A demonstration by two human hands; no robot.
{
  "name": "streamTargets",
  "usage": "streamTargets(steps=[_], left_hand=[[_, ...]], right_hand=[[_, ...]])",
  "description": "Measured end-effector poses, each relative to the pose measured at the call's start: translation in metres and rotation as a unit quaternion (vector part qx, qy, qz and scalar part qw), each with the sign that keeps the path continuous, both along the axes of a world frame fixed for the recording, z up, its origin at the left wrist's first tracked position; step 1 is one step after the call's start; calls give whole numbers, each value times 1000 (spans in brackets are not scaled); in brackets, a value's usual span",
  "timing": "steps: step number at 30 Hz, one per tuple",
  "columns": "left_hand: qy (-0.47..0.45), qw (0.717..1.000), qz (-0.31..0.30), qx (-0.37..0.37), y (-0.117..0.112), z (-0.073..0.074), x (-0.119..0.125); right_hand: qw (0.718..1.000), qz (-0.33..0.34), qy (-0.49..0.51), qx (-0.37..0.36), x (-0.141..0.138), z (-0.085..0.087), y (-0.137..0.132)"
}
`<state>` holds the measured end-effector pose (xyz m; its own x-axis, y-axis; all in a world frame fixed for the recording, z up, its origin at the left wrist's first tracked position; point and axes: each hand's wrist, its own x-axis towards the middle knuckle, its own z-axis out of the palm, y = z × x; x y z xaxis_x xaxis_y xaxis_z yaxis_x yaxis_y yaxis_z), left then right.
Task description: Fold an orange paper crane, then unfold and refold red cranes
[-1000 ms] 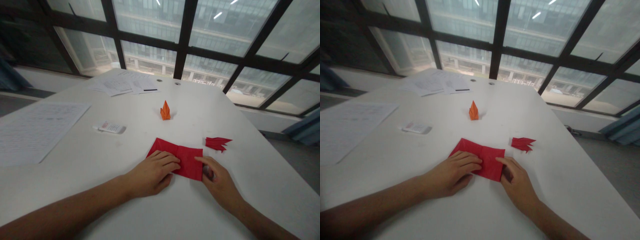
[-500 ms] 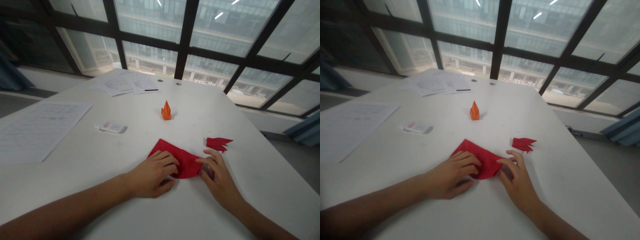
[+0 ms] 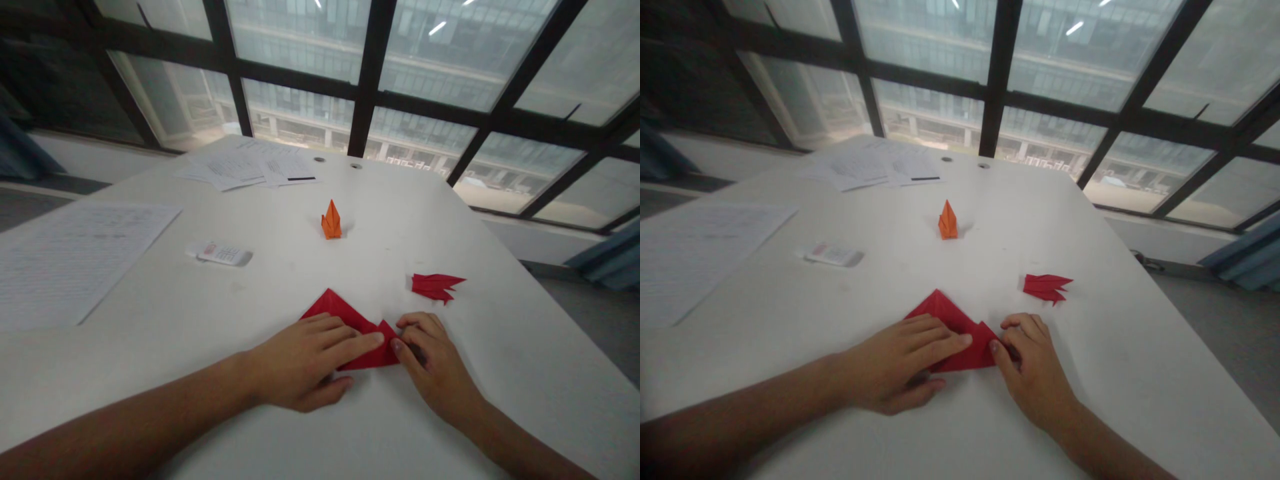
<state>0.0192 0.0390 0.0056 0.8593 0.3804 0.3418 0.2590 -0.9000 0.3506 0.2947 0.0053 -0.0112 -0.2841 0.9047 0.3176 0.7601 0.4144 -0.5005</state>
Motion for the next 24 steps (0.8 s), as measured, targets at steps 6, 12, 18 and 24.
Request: streamTargets(steps=[6,12,18,24], left_hand=[[21,999,-35,34,-2,5,3],[28,999,-29,11,-1,7,5],[42,997,52,-37,1,3,9],[31,990,115,-70,-1,-1,3]], right_hand=[[998,-24,-56,33,-1,-7,2],[983,66,-86,146,-3,-5,-5],[976,174,-92,90,-5,2,-5],[980,166,-61,89,-1,0,-6]])
